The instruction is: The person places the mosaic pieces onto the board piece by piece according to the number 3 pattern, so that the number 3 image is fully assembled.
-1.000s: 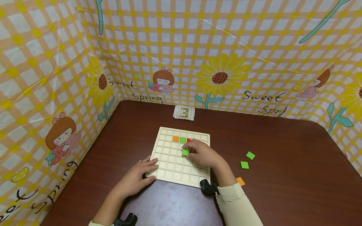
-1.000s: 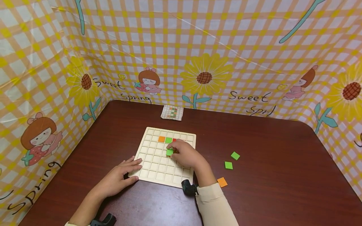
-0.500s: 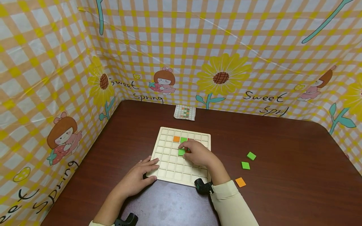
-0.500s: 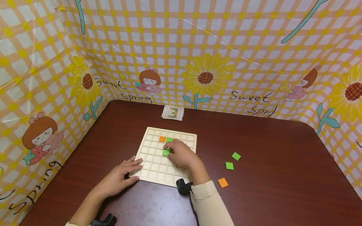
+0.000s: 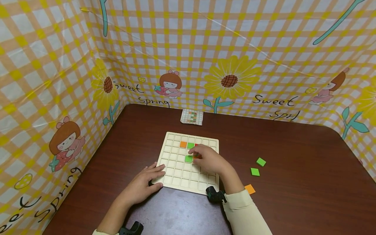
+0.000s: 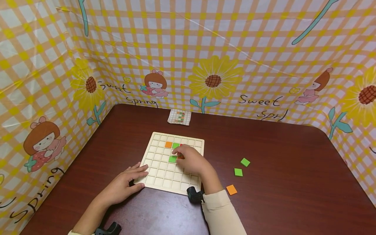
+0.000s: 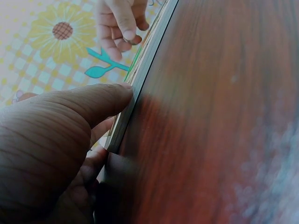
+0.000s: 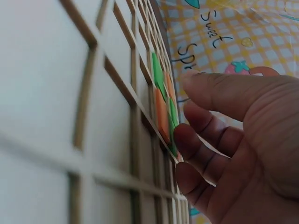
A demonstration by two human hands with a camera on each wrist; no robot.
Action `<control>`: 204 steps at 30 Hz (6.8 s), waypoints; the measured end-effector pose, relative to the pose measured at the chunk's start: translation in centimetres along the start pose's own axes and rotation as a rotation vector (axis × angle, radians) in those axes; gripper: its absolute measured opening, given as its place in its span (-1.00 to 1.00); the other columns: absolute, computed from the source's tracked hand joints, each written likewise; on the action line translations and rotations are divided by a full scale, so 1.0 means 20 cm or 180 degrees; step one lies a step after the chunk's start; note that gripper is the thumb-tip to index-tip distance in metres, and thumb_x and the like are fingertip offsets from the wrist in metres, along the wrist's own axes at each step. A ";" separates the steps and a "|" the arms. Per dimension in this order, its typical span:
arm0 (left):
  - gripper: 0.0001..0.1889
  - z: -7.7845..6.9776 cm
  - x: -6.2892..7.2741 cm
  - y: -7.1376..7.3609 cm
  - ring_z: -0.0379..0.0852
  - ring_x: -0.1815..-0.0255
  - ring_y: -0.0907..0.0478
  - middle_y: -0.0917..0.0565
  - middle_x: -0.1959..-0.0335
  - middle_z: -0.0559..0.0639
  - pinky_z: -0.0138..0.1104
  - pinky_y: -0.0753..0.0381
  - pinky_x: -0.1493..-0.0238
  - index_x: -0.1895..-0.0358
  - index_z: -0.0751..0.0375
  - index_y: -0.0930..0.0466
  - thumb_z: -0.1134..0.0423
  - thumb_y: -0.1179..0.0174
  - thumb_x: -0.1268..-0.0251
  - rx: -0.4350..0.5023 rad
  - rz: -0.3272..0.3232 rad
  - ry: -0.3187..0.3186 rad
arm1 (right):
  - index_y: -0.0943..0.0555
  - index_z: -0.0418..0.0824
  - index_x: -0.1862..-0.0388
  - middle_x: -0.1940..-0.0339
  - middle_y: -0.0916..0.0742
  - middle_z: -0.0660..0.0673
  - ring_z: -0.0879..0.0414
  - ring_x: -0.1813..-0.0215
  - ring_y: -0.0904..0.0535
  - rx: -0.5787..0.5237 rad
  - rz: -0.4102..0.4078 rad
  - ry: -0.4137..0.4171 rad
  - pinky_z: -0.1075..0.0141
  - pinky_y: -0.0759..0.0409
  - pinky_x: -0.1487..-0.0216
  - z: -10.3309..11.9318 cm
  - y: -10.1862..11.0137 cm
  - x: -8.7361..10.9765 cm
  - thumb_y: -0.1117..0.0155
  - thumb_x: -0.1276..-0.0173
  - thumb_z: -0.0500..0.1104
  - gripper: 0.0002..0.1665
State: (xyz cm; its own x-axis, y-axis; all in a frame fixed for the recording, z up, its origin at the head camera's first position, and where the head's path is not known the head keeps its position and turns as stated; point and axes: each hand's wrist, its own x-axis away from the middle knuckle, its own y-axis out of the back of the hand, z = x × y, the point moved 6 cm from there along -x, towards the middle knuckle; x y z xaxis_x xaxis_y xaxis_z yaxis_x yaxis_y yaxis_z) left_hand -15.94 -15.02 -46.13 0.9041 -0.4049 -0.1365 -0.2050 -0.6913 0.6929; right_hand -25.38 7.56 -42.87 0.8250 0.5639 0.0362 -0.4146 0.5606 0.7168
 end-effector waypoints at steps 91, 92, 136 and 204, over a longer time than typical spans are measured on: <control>-0.57 0.00 0.00 -0.01 0.14 -0.53 -0.14 -0.44 -0.40 0.04 0.17 -0.03 -0.47 -0.22 0.29 -0.60 0.28 -0.32 -0.30 -0.0047 -0.0004 0.0008 | -0.56 -0.37 -0.19 -0.04 -0.59 -0.22 -0.03 0.11 -0.51 0.0645 -0.0516 -0.0382 0.08 -0.54 0.16 -0.54 0.51 0.58 -0.21 -0.39 -0.39 -0.62; -0.57 0.00 0.00 -0.01 0.14 -0.53 -0.14 -0.44 -0.40 0.04 0.16 -0.03 -0.47 -0.23 0.29 -0.60 0.28 -0.32 -0.30 -0.0046 -0.0006 0.0007 | -0.56 -0.37 -0.18 -0.03 -0.59 -0.23 -0.05 0.10 -0.52 0.0632 -0.0512 -0.0357 0.07 -0.54 0.15 -0.53 0.51 0.57 -0.21 -0.39 -0.40 -0.62; -0.58 -0.01 0.00 -0.01 0.18 -0.52 -0.15 -0.45 -0.40 0.07 0.20 -0.04 -0.46 -0.22 0.29 -0.61 0.28 -0.31 -0.31 -0.0051 -0.0027 -0.0029 | -0.64 -0.24 -0.11 0.01 -0.62 -0.06 0.08 0.14 -0.49 0.0193 -0.0004 0.0267 0.20 -0.53 0.12 -0.10 0.10 0.15 -0.22 -0.34 -0.42 -0.63; -0.57 0.00 0.01 0.00 0.17 -0.52 -0.15 -0.45 -0.39 0.08 0.22 -0.03 -0.45 -0.21 0.29 -0.61 0.30 -0.34 -0.27 -0.0028 -0.0032 -0.0037 | -0.59 -0.22 -0.12 0.07 -0.64 -0.12 0.00 0.08 -0.50 -0.0237 -0.0351 -0.0308 0.26 -0.57 0.16 -0.28 0.26 0.42 -0.29 -0.40 -0.27 -0.67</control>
State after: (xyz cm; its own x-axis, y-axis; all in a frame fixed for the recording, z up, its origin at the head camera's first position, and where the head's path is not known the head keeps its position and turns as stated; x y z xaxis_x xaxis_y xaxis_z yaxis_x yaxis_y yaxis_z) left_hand -15.81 -14.97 -46.17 0.9017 -0.4049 -0.1516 -0.1926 -0.6902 0.6975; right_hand -22.76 18.69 -42.69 0.8988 0.4374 0.0296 -0.3438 0.6614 0.6666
